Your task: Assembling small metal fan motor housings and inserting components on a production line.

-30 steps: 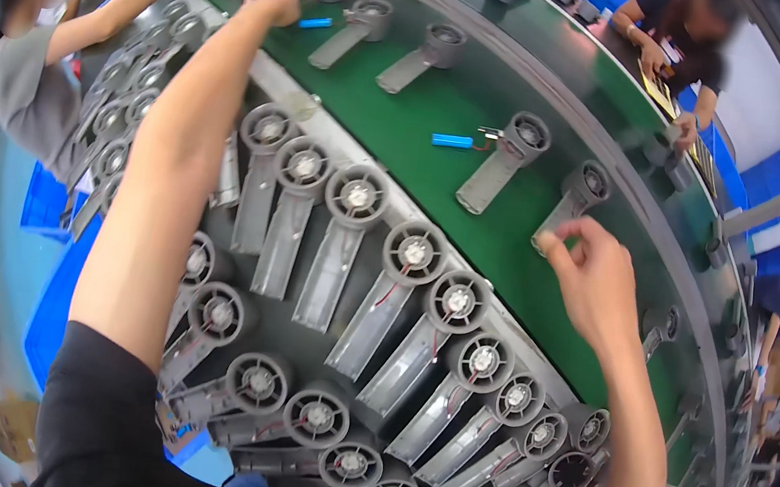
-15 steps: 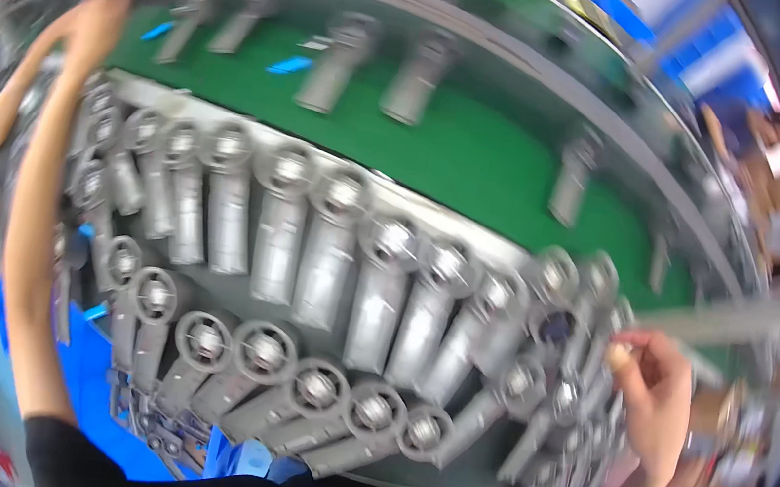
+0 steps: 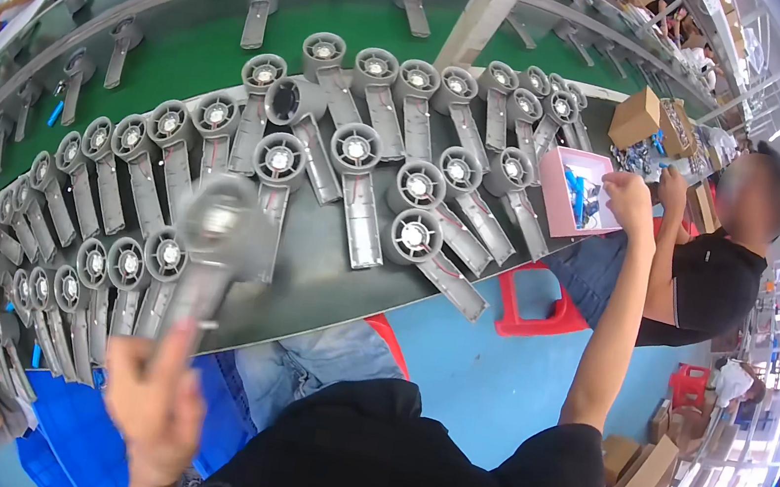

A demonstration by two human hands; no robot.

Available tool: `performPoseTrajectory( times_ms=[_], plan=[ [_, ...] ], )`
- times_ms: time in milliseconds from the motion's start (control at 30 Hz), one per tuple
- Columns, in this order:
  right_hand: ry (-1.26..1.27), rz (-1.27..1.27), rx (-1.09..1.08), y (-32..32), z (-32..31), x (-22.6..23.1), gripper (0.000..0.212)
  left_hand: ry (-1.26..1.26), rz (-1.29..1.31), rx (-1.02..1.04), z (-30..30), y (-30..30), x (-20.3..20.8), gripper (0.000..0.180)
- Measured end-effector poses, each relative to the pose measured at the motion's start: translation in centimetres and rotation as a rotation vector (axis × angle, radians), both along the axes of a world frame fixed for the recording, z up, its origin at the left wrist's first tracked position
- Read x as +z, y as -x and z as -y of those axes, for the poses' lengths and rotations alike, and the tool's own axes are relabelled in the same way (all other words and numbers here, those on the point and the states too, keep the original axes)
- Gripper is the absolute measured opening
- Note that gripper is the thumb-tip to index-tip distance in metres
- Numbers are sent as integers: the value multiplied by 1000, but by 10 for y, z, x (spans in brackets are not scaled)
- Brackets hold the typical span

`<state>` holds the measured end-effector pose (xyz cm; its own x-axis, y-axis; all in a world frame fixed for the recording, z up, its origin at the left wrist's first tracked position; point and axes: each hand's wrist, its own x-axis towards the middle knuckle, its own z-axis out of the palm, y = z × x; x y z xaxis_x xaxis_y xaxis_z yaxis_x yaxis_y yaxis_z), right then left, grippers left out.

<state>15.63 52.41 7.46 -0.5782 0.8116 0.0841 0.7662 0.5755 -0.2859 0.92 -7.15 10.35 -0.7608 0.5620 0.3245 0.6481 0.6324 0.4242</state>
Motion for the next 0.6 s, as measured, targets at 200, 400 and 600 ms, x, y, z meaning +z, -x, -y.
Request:
performPoseTrajectory(
  times_ms=[200, 400, 600],
  plan=[
    [-225, 237, 91, -4, -58, -36, 31, -87, 18, -39, -57, -49, -63, 45],
    [-232, 164, 266, -6, -48, -20, 28, -133, -9, 115, -83, -57, -111, 45],
    [211, -389, 228, -7, 7, 27, 23, -153, 79, 40, -87, -58, -106, 49]
  ],
)
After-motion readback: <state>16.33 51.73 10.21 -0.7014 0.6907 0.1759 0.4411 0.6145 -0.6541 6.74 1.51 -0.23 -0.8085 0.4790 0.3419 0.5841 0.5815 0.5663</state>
